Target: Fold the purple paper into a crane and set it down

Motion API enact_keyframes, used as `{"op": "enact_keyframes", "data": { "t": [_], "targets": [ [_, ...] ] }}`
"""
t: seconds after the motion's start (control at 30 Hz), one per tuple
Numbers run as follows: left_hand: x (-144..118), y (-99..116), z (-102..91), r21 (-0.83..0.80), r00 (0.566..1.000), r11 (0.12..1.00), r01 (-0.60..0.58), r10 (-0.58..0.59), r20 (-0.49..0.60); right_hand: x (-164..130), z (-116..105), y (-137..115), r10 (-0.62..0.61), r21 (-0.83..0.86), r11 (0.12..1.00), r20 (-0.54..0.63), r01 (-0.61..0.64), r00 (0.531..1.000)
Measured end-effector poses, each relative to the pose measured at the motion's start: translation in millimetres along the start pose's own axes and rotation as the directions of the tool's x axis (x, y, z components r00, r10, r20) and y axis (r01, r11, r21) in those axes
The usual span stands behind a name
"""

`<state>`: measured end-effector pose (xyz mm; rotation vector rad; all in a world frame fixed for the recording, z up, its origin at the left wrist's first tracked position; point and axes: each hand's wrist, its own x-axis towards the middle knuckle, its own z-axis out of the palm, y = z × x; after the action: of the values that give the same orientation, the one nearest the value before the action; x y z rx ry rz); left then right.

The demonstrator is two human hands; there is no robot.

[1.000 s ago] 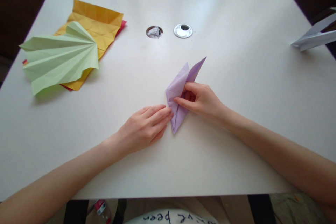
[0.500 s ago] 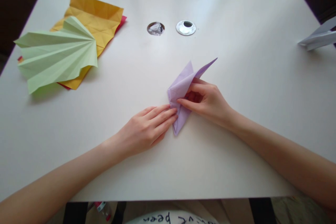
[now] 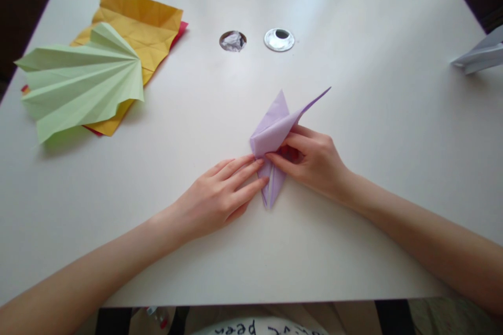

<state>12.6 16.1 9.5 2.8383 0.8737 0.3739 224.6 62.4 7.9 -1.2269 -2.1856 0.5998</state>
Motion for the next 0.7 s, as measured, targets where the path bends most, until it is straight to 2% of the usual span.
{"op": "enact_keyframes", "data": {
  "t": [0.13, 0.23, 0.43, 0.6, 0.7],
  "targets": [
    [-1.0, 1.1, 0.4, 0.009, 1.000, 1.000, -0.004, 0.004, 0.000, -1.2, 0.4, 3.0, -0.051, -0.009, 0.999, 0.075, 0.052, 0.996],
    [-1.7, 1.5, 0.7, 0.013, 1.000, 1.000, -0.003, 0.003, 0.003, 0.2, -1.1, 3.3, -0.047, -0.001, 0.999, 0.076, 0.048, 0.996],
    [-2.0, 1.1, 1.4, 0.057, 0.992, 0.997, 0.046, -0.039, -0.123, 1.7, -1.4, 1.9, -0.056, -0.019, 0.998, 0.088, 0.058, 0.995],
    [-0.7, 1.7, 1.2, 0.068, 0.981, 0.993, 0.095, -0.082, -0.176, 1.3, -1.8, 1.4, -0.028, -0.014, 0.999, 0.104, 0.030, 0.994],
    [0.4, 2.3, 1.7, 0.086, 0.982, 0.994, 0.061, -0.044, -0.184, 1.4, -2.3, 1.3, -0.013, -0.015, 1.000, 0.106, 0.015, 0.994]
  ]
}}
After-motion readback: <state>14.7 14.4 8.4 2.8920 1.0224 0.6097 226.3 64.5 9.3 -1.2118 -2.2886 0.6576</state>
